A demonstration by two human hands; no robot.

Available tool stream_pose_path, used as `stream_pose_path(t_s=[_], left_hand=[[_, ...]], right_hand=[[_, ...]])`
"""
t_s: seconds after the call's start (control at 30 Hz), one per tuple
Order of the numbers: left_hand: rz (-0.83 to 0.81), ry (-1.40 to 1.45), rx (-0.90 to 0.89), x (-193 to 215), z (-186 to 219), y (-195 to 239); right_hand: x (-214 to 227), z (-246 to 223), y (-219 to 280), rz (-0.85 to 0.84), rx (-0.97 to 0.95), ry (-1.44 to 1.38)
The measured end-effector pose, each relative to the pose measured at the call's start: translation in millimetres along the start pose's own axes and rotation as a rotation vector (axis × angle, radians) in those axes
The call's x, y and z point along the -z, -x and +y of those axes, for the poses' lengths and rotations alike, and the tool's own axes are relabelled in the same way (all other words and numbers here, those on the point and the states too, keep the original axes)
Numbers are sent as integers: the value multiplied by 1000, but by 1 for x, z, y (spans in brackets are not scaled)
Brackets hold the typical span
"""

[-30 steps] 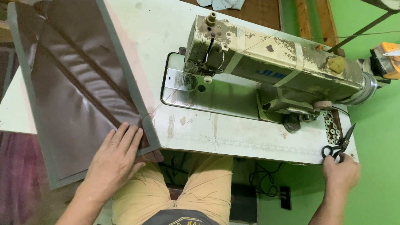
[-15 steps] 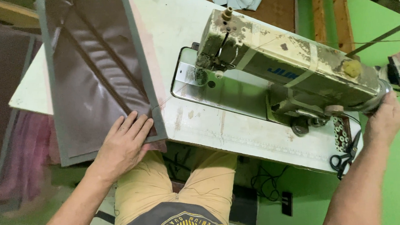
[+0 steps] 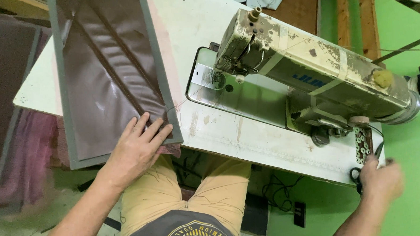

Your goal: Trimming the edges of a quilted fabric piece and aligning it with another layer to prepare for sewing on an industrial machine.

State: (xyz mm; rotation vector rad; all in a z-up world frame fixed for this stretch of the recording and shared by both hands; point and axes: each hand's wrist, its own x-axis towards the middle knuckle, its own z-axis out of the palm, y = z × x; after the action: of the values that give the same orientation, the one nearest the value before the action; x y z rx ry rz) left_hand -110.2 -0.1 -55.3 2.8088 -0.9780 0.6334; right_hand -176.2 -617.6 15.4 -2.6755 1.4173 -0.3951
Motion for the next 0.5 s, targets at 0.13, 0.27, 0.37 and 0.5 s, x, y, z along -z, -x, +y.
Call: stream_pose_path(t_s=[0.13,0.27,0.37,0.5], left_hand=[[-10,14,2,1,-3,-3],[-6,45,15,1,-4,-2],[-2,89,41,5,-3,-1],[16,218,76,6,-5,-1]], right_hand=[[-41,50,0,-210,-82,148],[-47,69,-12,-128,-87,94],[-47,72,-33,-228,-111,129],[-16,56,-28,-335,-343,-290]])
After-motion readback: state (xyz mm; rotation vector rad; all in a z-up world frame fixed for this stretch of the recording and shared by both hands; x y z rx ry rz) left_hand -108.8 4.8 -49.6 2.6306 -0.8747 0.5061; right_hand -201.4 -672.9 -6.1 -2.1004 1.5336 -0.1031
